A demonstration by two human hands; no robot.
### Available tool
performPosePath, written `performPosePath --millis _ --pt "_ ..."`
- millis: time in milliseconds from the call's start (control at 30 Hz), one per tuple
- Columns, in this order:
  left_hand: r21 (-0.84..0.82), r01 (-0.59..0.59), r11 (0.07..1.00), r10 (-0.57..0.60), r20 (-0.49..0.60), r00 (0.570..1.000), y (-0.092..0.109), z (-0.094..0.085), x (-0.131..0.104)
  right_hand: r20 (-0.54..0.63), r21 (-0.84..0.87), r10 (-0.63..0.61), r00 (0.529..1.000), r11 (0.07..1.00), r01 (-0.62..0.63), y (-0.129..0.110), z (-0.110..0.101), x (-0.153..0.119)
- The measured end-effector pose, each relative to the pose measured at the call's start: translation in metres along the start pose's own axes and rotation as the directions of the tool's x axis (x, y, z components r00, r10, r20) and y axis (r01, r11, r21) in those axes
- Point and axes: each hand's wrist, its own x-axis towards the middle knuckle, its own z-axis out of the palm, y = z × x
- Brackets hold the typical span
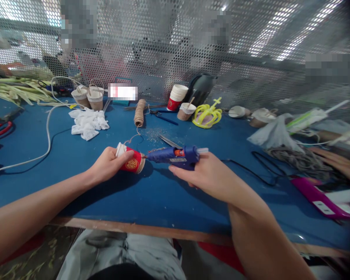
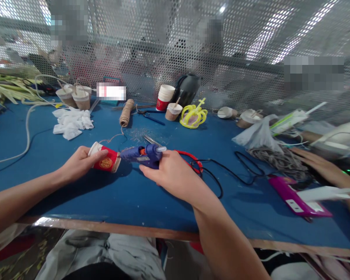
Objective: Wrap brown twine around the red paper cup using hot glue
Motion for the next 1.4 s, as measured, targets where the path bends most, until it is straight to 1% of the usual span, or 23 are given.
performPosePath --millis 133,267,400,533,733,933,1100,1267,1400 --pt "0.008 0.005 1.000 -0.005 -0.009 1.000 0.0006 -0.0001 -0.0003 0.003 0.054 0.037 0.999 0.998 -0.037 0.0006 0.0004 0.0013" --pt "0.018 -0.014 1.000 0.014 -0.009 1.000 -0.0002 -0.0002 0.0005 0.018 0.066 0.064 0.998 0.996 -0.065 -0.0002 -0.0003 0.0020" --pt "0.017 -0.023 1.000 0.023 -0.002 1.000 0.0006 0.0002 0.0007 0.023 0.074 0.049 0.999 0.996 -0.050 -0.0006 -0.0005 0.0022" --pt "0.022 -0.023 0.999 0.023 -0.006 1.000 0.0006 0.0002 0.0003 0.020 0.047 0.024 1.000 0.999 -0.025 0.0002 -0.0001 0.0020" --pt "0.035 -0.020 0.999 0.019 0.011 1.000 0.0004 -0.0002 0.0004 0.051 0.064 0.044 0.998 0.997 -0.047 -0.0005 -0.0001 0.0002" --pt "0.031 -0.007 0.999 0.007 -0.009 1.000 0.0027 0.0007 -0.0001 0.034 0.075 0.064 0.997 0.995 -0.066 -0.0020 -0.0007 0.0013" --pt "0.030 -0.023 0.999 0.023 0.000 1.000 -0.0004 0.0008 0.0006 0.063 0.099 0.091 0.994 0.990 -0.097 -0.0024 -0.0013 0.0010" --pt "0.024 -0.017 1.000 0.017 0.001 1.000 -0.0055 -0.0001 0.0008 0.062 0.093 0.082 0.995 0.992 -0.088 -0.0029 -0.0012 -0.0003" --pt "0.013 -0.025 1.000 0.025 -0.006 1.000 -0.0056 -0.0005 0.0006 0.054 0.082 0.074 0.996 0.994 -0.078 -0.0022 -0.0011 -0.0007"
